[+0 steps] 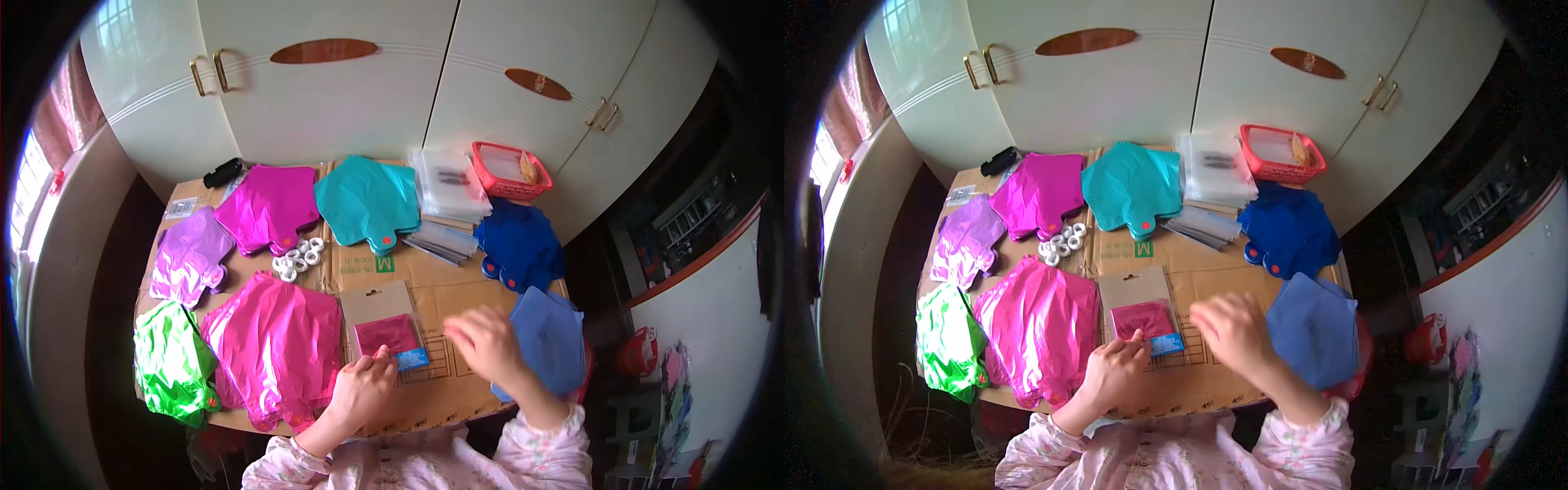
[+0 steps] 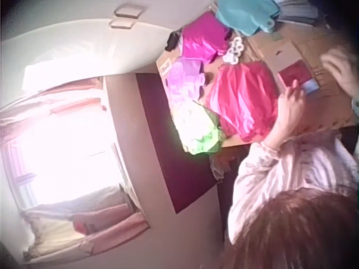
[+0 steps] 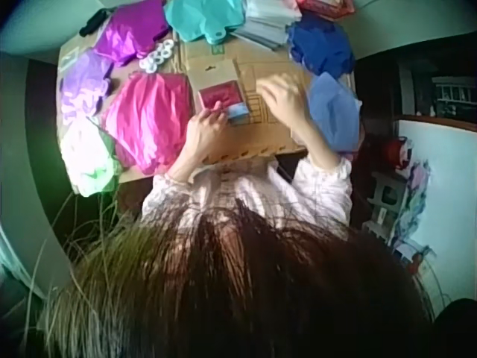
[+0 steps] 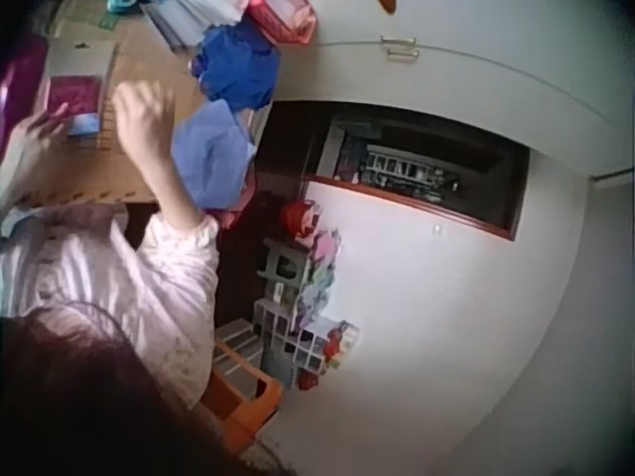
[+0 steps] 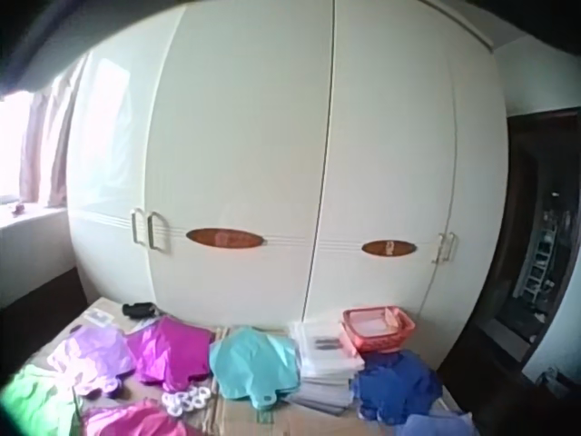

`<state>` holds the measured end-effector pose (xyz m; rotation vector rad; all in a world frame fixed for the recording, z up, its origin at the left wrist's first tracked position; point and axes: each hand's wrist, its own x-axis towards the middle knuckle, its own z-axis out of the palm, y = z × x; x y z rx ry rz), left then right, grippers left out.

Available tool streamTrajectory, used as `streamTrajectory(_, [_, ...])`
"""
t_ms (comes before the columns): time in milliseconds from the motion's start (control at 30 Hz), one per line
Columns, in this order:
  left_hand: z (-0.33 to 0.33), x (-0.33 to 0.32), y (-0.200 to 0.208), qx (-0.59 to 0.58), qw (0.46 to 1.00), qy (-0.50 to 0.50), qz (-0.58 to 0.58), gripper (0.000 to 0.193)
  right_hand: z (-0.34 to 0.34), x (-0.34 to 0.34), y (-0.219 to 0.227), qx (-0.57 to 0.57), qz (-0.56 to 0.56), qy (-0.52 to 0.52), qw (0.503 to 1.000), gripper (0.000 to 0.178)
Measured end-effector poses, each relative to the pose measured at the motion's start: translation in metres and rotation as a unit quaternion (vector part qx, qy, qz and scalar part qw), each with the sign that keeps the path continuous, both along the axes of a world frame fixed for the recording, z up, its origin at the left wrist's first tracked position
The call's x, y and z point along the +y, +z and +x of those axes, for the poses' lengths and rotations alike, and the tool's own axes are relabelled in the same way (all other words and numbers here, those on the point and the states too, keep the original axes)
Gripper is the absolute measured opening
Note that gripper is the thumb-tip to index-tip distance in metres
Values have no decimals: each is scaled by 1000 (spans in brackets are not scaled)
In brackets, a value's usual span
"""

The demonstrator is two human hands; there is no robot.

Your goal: Folding colorful fabric or plastic items and placing them into individual retail plastic bags.

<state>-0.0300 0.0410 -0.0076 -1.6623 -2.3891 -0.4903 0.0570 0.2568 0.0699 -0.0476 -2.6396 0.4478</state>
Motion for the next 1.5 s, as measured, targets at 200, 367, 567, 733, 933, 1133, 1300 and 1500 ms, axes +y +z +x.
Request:
streamTrajectory(200, [-8,-4,4,-97,995,-20,1,18,69,-44,-38,-39,-219,-27,975,13])
streamTrajectory(367, [-8,-5,11,-55,998,-35,-2,21,82,-72,-59,-63,-240,-53,967,19])
streamTrajectory(567, [-5,-4,6,1,998,-50,24,25,80,-90,-68,-77,-211,-24,974,17])
streamTrajectory(733, [-3,-4,12,-3,999,-40,0,20,69,-100,-73,-59,-213,-23,975,14])
streamTrajectory(933, [-3,-5,10,-1,999,-37,-3,19,70,-104,-75,-72,-202,-25,976,14])
streamTrajectory(1133, [1,-6,6,33,998,-47,-9,19,63,-104,-79,-78,-158,-124,977,12])
streamTrajectory(1300, [3,-8,4,50,997,-63,-11,15,52,-90,-84,-112,-122,-144,976,17])
streamTrajectory(1500, [6,-9,4,48,997,-52,-24,13,73,-69,-56,-130,-156,39,978,35])
